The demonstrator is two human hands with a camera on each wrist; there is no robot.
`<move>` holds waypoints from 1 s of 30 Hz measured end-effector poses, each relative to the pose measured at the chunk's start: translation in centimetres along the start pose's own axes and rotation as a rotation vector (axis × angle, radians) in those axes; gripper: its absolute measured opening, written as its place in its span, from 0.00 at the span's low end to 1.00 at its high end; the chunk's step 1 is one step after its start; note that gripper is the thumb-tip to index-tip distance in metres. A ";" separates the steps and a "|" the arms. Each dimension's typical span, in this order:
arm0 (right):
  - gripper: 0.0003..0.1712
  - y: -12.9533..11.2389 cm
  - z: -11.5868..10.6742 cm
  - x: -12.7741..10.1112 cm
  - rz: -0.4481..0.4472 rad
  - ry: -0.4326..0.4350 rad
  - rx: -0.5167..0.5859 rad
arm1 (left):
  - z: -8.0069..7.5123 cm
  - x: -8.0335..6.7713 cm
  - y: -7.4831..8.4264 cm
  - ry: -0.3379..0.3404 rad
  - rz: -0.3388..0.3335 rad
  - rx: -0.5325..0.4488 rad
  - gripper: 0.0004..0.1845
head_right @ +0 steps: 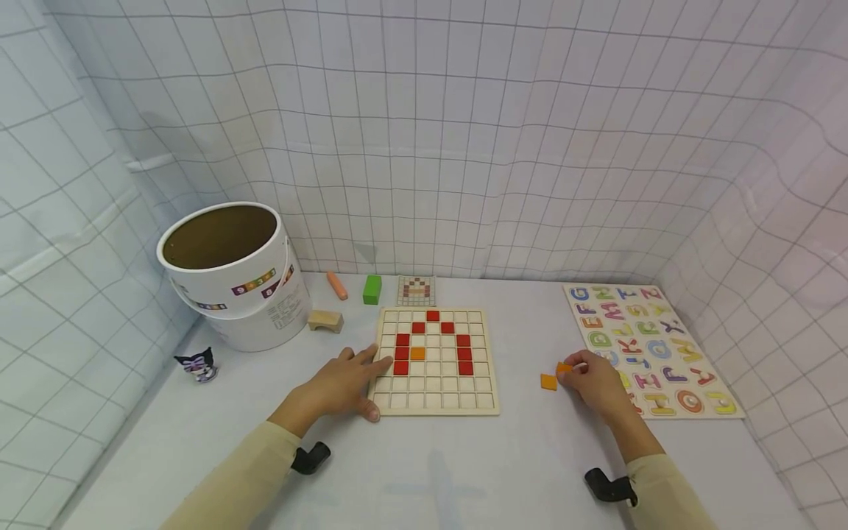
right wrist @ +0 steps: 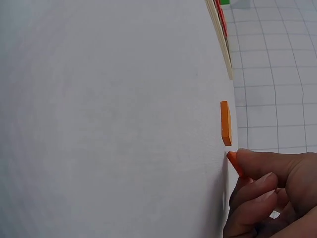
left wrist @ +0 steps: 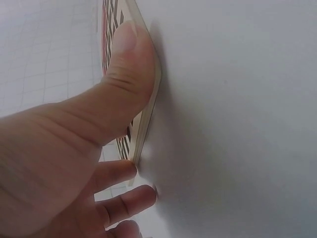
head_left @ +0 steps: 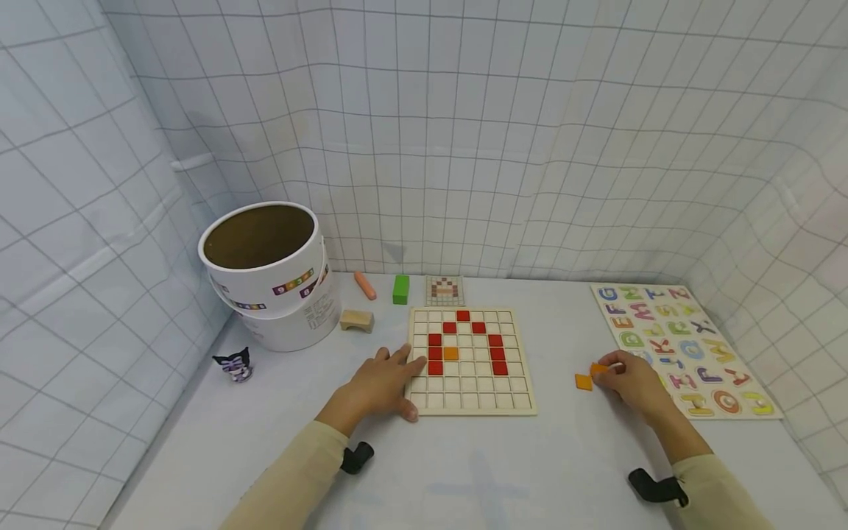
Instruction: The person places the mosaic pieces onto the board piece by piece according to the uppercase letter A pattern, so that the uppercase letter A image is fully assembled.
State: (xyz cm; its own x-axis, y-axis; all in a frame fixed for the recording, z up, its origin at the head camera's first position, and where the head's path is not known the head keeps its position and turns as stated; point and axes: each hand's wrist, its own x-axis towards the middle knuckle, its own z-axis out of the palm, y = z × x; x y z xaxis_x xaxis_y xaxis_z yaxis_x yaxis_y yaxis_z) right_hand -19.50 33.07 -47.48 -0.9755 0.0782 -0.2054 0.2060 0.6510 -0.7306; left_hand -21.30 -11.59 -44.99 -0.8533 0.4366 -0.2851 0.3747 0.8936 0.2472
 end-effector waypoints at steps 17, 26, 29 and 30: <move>0.27 -2.8 1.2 1.6 -0.065 -0.136 0.622 | -0.2 0.1 0.1 -0.010 -0.001 0.004 0.53; 0.29 -8.2 6.4 3.7 -0.058 -0.216 0.644 | -0.1 0.2 0.2 0.002 -0.015 0.019 0.53; 0.27 -9.7 8.5 4.2 -0.058 -0.252 0.593 | -0.2 0.1 0.2 -0.003 -0.015 0.005 0.53; 0.27 -10.2 9.1 4.4 -0.058 -0.264 0.573 | -0.1 0.0 0.2 -0.004 -0.012 0.003 0.53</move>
State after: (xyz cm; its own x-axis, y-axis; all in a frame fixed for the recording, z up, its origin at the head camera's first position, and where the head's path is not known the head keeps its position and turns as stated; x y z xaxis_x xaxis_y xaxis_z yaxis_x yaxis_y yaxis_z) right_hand -25.14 19.89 -46.91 -0.9496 -0.1818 -0.2552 0.2329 0.1353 -0.9630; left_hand -21.31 -11.42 -44.83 -0.8564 0.4262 -0.2915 0.3656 0.8991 0.2406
